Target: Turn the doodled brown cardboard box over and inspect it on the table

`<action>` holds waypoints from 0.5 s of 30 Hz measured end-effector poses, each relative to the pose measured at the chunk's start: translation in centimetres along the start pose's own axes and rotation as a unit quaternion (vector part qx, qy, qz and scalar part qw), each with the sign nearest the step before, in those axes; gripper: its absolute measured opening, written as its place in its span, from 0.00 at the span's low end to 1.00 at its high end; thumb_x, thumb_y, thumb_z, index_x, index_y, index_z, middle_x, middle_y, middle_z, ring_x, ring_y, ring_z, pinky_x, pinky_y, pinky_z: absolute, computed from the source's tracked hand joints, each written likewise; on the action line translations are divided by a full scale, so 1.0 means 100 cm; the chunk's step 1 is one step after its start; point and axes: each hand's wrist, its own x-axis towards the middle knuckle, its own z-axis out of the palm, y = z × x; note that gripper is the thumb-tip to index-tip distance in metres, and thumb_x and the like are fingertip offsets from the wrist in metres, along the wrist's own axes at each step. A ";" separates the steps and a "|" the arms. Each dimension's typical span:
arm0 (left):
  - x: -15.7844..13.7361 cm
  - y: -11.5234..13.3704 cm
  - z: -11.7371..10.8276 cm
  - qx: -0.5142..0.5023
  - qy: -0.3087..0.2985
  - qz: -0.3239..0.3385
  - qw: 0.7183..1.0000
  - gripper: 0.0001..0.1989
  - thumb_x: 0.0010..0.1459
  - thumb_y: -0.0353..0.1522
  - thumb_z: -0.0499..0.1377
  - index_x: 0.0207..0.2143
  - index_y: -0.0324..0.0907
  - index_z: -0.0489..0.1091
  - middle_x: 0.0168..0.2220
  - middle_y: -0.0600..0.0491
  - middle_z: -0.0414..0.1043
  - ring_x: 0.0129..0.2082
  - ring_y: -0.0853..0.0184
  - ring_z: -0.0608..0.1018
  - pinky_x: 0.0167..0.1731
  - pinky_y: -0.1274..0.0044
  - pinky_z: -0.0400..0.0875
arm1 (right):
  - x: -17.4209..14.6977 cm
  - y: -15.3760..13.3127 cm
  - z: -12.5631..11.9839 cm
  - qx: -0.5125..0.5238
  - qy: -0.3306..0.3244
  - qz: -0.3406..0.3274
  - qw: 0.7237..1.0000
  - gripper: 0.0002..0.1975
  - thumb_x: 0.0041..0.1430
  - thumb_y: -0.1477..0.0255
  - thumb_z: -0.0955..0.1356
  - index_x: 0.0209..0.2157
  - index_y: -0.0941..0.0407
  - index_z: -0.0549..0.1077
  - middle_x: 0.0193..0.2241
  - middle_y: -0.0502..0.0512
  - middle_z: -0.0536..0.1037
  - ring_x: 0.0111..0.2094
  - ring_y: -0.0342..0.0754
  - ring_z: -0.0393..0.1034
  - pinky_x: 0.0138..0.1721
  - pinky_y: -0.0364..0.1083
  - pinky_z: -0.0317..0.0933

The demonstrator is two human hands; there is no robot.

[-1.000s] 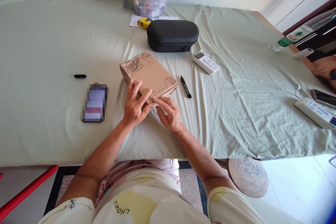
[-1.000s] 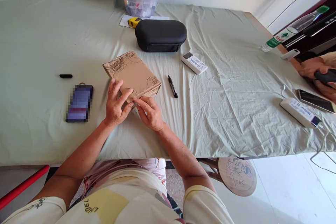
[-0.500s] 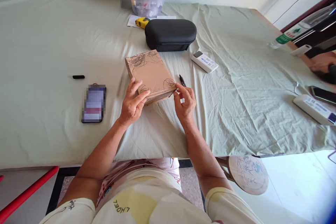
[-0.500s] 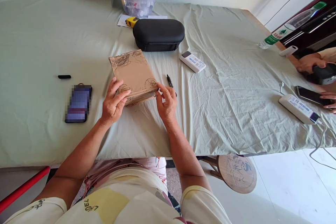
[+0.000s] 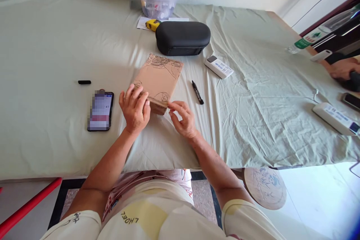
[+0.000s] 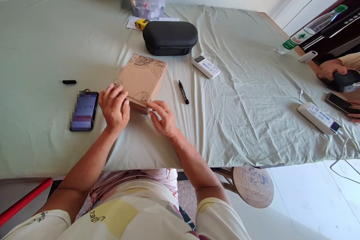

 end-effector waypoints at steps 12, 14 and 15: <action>-0.004 0.011 0.001 -0.095 -0.041 0.076 0.992 0.09 0.68 0.38 0.61 0.48 0.49 0.75 0.53 0.49 0.83 0.62 0.54 0.79 0.75 0.50 0.49 | -0.002 0.021 0.000 -0.068 0.000 0.047 0.997 0.25 0.74 0.70 0.65 0.70 0.48 0.66 0.51 0.59 0.78 0.42 0.46 0.77 0.39 0.47 0.79; -0.003 0.010 0.000 -0.121 -0.056 0.088 0.987 0.08 0.68 0.37 0.59 0.47 0.49 0.75 0.52 0.50 0.83 0.62 0.56 0.80 0.75 0.51 0.52 | 0.000 0.024 -0.006 -0.099 0.035 0.041 0.994 0.26 0.74 0.71 0.65 0.70 0.47 0.65 0.50 0.59 0.77 0.42 0.47 0.76 0.37 0.47 0.78; -0.002 0.009 0.000 -0.128 -0.067 0.089 0.986 0.08 0.68 0.36 0.58 0.46 0.49 0.75 0.52 0.49 0.83 0.62 0.56 0.80 0.74 0.51 0.54 | 0.001 0.024 -0.009 -0.118 0.054 0.030 0.991 0.26 0.74 0.72 0.64 0.70 0.46 0.65 0.49 0.59 0.77 0.44 0.48 0.76 0.38 0.48 0.78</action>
